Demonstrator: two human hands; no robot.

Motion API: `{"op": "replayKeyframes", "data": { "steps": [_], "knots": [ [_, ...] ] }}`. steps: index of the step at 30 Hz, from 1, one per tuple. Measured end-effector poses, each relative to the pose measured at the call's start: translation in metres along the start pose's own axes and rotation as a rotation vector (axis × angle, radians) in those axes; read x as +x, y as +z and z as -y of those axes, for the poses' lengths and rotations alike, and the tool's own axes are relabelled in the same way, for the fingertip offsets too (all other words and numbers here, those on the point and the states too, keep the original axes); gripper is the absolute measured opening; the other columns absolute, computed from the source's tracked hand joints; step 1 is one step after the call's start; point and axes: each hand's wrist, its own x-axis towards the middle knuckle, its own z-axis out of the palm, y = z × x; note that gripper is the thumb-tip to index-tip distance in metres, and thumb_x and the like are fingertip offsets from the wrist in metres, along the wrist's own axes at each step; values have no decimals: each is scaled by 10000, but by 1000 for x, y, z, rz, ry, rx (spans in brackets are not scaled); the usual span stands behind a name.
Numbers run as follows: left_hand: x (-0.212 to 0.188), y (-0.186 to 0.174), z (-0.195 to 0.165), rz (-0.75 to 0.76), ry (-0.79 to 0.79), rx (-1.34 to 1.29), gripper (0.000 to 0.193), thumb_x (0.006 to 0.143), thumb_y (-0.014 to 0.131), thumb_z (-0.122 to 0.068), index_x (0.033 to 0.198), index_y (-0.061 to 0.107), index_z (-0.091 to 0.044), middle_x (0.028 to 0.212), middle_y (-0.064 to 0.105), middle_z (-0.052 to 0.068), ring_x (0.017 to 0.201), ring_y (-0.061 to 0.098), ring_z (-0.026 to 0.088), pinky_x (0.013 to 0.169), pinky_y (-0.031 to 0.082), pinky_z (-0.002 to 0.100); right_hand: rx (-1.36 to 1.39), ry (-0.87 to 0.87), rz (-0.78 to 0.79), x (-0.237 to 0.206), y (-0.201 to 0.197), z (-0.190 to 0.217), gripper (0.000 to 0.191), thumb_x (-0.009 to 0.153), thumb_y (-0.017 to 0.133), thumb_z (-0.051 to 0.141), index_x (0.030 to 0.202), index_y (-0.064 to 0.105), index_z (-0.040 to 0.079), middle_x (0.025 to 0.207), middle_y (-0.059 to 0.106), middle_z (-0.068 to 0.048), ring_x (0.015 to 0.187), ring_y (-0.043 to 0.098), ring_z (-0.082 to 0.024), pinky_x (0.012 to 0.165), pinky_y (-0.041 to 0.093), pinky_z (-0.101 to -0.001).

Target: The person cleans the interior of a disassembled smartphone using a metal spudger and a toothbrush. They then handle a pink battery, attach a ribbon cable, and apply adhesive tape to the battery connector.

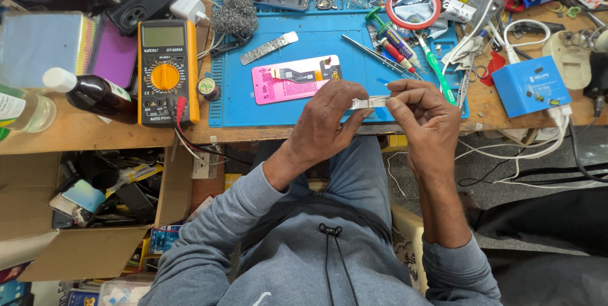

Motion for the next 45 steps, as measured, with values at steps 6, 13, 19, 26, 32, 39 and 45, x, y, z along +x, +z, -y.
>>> {"op": "replayKeyframes", "data": {
  "steps": [6, 13, 19, 26, 32, 39, 45],
  "knots": [
    [-1, -1, 2, 37, -3, -50, 351, 984, 737, -119, 1274, 564, -24, 1144, 657, 132, 1036, 657, 305, 894, 543, 425, 107, 14, -13, 3, -3, -8, 79, 939, 772, -14, 992, 717, -35, 1211, 716, -140, 882, 597, -73, 807, 503, -215],
    [-1, 11, 4, -47, -69, -45, 271, 962, 811, -158, 1158, 636, -94, 1093, 678, 63, 914, 707, 230, 751, 578, 340, 147, 15, 9, 1, -4, -7, 82, 921, 766, -12, 981, 713, -33, 1206, 707, -153, 1027, 661, -136, 911, 555, -266],
    [-7, 8, 8, -7, -80, -202, 268, 979, 761, -103, 1205, 618, -87, 1175, 685, 57, 986, 716, 189, 744, 614, 305, 221, 46, -1, 4, -9, -11, 58, 918, 759, -8, 948, 715, -32, 1177, 714, -170, 1062, 686, -184, 979, 567, -321],
    [-2, 13, 10, -61, -12, -35, 331, 883, 868, -173, 1163, 703, -110, 1118, 721, 44, 984, 699, 212, 839, 570, 350, 241, 61, 9, 4, -8, -12, 57, 927, 754, -5, 948, 711, -36, 1181, 711, -177, 1060, 687, -185, 979, 563, -319],
    [-11, 10, 17, -82, -120, -161, 237, 928, 831, -116, 1128, 704, -100, 1102, 719, 44, 979, 715, 152, 807, 608, 301, 251, 62, -5, 6, -14, -16, 55, 933, 748, -7, 952, 713, -46, 1166, 718, -195, 1006, 692, -188, 928, 583, -321],
    [-9, 3, 14, -32, -125, -329, 260, 996, 714, -52, 1227, 601, -90, 1197, 657, 42, 994, 690, 127, 842, 620, 267, 262, 92, 8, 9, -15, -14, 55, 943, 740, 8, 953, 710, -38, 1153, 721, -185, 1013, 705, -184, 898, 615, -326],
    [19, -10, 9, 242, -304, -313, 289, 1036, 620, -144, 1314, 654, -75, 1089, 647, 41, 711, 604, 93, 633, 515, 263, 98, 80, 26, 16, -19, 8, 89, 959, 739, 56, 980, 706, -23, 1145, 729, -156, 871, 687, -112, 818, 609, -290]
  ]
}}
